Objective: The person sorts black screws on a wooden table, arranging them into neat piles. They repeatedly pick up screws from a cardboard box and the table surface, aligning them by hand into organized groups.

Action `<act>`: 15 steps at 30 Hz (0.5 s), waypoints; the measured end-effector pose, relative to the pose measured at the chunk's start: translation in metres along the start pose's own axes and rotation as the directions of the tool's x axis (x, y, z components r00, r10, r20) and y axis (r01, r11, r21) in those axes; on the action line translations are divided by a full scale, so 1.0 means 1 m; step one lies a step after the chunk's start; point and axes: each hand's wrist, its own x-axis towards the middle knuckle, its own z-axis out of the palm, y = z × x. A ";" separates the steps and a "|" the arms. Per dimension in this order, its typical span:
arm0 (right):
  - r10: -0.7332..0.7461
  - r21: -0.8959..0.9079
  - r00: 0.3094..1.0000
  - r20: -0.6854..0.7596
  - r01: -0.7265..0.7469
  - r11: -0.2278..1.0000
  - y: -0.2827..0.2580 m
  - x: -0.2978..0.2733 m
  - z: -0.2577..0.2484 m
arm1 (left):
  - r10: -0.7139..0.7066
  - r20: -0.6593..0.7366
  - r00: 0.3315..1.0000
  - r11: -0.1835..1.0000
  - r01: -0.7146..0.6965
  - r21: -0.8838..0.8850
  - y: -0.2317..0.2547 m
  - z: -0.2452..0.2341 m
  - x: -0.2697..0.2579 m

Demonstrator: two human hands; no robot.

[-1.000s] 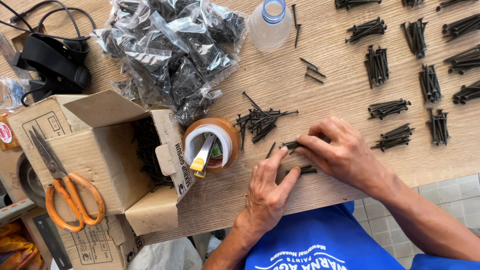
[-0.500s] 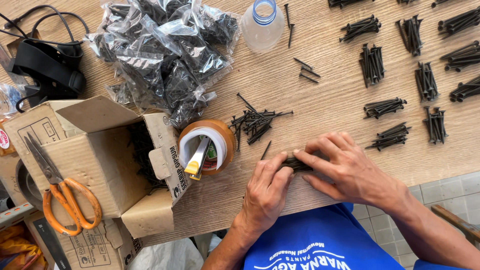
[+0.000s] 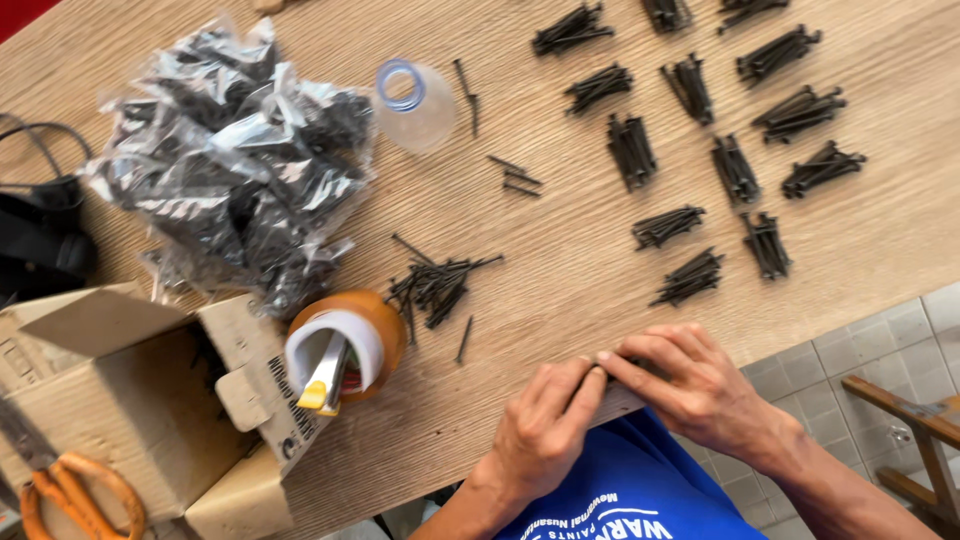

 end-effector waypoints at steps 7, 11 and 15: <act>0.175 -0.114 0.980 -0.094 -0.186 0.976 0.053 -0.080 -0.052 | 0.183 0.080 0.980 0.977 -0.190 0.095 0.033 0.089 0.065; 0.274 -0.131 0.945 -0.178 -0.299 0.945 0.093 -0.120 -0.077 | 0.239 -0.014 0.971 0.947 -0.230 0.223 0.057 0.141 0.109; 0.335 -0.157 0.915 -0.226 -0.373 0.914 0.131 -0.122 -0.098 | 0.253 -0.094 0.963 0.928 -0.213 0.306 0.063 0.176 0.156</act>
